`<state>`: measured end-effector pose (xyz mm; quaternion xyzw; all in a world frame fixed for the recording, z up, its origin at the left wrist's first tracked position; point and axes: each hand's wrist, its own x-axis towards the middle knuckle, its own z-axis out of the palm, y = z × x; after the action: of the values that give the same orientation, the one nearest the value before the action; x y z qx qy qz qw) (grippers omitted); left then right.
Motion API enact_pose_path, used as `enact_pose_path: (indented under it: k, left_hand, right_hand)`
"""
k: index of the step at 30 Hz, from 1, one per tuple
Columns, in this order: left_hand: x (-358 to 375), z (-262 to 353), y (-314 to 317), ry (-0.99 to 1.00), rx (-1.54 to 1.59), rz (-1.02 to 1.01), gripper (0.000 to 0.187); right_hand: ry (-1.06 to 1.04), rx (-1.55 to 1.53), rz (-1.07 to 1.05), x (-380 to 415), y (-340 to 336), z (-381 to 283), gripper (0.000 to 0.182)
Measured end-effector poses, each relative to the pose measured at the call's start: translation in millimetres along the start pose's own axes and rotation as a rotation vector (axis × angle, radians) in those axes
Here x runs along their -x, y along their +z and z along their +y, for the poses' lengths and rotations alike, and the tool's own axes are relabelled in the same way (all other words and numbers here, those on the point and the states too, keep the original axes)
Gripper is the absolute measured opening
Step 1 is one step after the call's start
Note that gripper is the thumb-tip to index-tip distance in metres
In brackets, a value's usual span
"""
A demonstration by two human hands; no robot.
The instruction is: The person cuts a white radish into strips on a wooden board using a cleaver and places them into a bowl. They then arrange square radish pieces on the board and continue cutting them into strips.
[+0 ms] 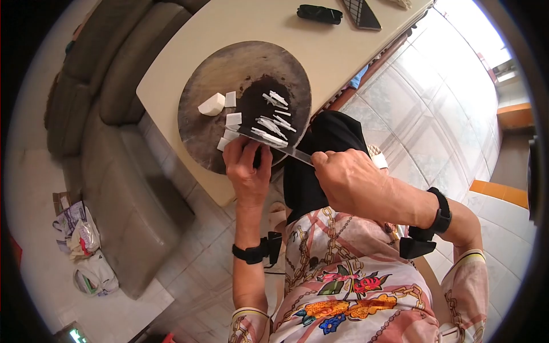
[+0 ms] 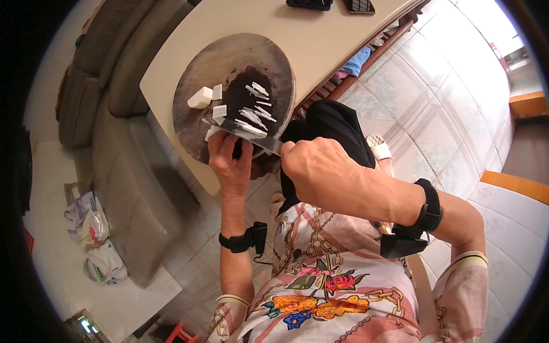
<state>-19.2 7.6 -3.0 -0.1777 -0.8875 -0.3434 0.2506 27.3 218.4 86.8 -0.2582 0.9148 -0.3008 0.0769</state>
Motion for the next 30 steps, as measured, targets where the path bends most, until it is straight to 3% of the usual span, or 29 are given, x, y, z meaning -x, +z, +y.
enact_pose_path:
  k: [12, 18, 22, 30]
  left_hand:
    - [-0.5, -2.6, -1.0, -0.001, 0.012, 0.008, 0.020]
    - [0.9, -4.3, -1.1, -0.010, 0.026, 0.002, 0.020]
    - [0.0, -1.9, 1.6, 0.008, 0.061, 0.036, 0.021]
    - [0.8, -2.2, -1.9, -0.016, 0.029, 0.002, 0.021]
  right_hand:
    - [0.008, 0.049, -0.098, -3.6, -10.4, -6.9, 0.018]
    - [-0.042, 0.011, 0.052, -19.2, 6.3, -3.5, 0.015]
    - [0.035, -0.028, 0.039, -11.3, 3.4, 1.1, 0.015]
    - [-0.002, 0.088, -0.042, 1.8, -2.7, -11.3, 0.018]
